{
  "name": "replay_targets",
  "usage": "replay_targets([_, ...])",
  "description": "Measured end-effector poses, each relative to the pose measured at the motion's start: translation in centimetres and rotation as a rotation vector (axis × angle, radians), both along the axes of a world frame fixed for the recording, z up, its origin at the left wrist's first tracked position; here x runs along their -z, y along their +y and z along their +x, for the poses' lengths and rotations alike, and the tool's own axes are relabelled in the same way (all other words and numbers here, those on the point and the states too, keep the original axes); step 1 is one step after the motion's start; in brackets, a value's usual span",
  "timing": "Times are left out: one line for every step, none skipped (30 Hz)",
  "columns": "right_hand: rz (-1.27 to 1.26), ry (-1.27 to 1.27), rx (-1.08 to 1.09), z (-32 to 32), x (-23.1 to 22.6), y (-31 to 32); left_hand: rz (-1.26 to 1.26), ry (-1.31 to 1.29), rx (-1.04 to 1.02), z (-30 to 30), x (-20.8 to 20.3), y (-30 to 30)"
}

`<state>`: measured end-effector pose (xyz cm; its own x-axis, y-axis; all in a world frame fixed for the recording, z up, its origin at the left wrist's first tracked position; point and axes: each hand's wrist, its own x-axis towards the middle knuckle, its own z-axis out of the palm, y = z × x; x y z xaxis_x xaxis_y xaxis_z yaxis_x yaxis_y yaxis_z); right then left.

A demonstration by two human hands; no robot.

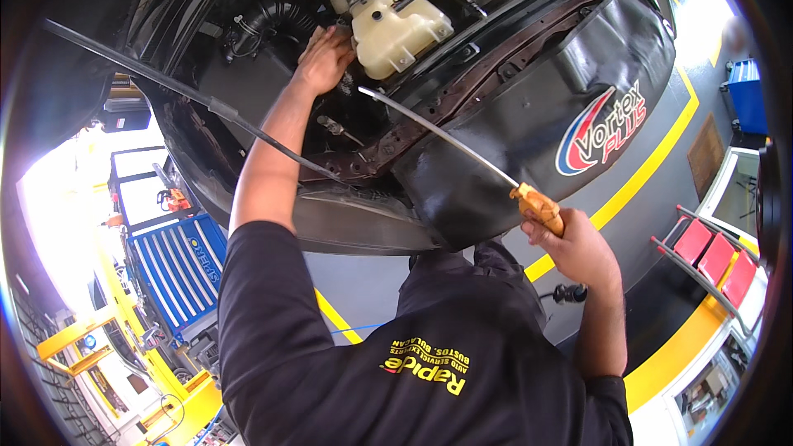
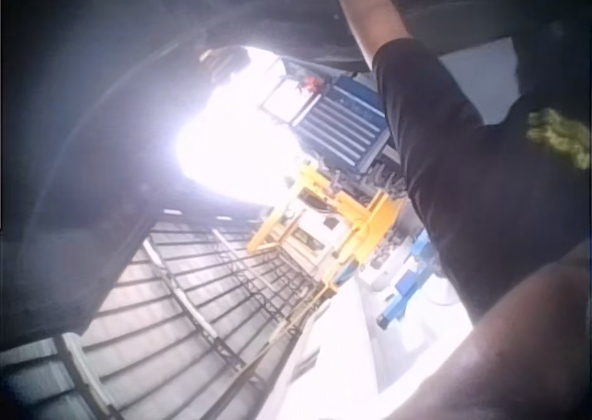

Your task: The person cleans the engine bay of a car using a spray nozzle and a cloth. They wipe various components including the engine cover, battery, and fluid reservoirs. The person then pours engine oil into the engine and continues wiping the engine bay.

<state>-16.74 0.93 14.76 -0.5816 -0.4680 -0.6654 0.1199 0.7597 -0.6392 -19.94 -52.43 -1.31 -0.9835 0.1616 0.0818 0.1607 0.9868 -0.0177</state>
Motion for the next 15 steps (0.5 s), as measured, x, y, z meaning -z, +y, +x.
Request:
replay_targets([-0.066,0.027,0.030,0.0,0.2,-0.8,0.054,0.042,0.023,-0.7,-0.3,0.1])
replay_targets([-0.021,0.018,0.029,-0.1,0.3,-1.5,0.001,0.010,0.005,-1.0,-0.6,0.3])
replay_targets([0.026,0.006,0.028,-0.2,0.1,-2.0,-0.004,0.034,0.018,-0.9,-0.8,0.8])
replay_targets([0.060,-0.012,0.037,-0.1,-0.2,-2.3,-0.028,0.000,-0.003,-0.6,-0.9,1.4])
replay_targets([0.062,0.008,0.046,0.1,-0.6,-2.5,-0.114,-0.068,0.109,0.5,-1.0,1.8])
replay_targets([0.130,0.008,0.025,0.3,-1.1,-2.6,-0.071,-0.098,0.226,2.2,-1.2,2.2])
replay_targets([0.189,-0.010,0.015,0.6,-1.5,-2.7,-0.084,-0.155,0.284,3.6,-1.2,2.5])
replay_targets([0.234,-0.032,0.010,0.9,-1.8,-2.8,-0.106,-0.291,0.348,4.7,-1.1,2.6])
replay_targets([0.252,-0.033,0.012,1.4,-2.1,-2.8,-0.133,-0.260,0.386,5.5,-1.0,2.7])
replay_targets([0.255,-0.036,0.020,1.9,-2.4,-2.9,-0.154,-0.317,0.433,6.3,-0.9,2.8])
replay_targets([0.262,-0.052,0.036,2.3,-2.5,-3.0,-0.173,-0.317,0.458,6.7,-0.6,2.9])
replay_targets([0.257,-0.052,0.027,2.6,-2.4,-3.2,-0.172,-0.383,0.542,6.7,-0.4,2.9])
replay_targets([0.260,-0.071,0.022,3.0,-2.4,-3.4,-0.161,-0.397,0.603,6.6,-0.2,3.0])
replay_targets([0.269,-0.097,0.020,3.4,-2.4,-3.5,-0.173,-0.434,0.672,6.1,-0.1,3.1])
replay_targets([0.269,-0.101,0.025,3.8,-2.3,-3.6,-0.264,-0.449,0.817,5.7,-0.1,3.2])
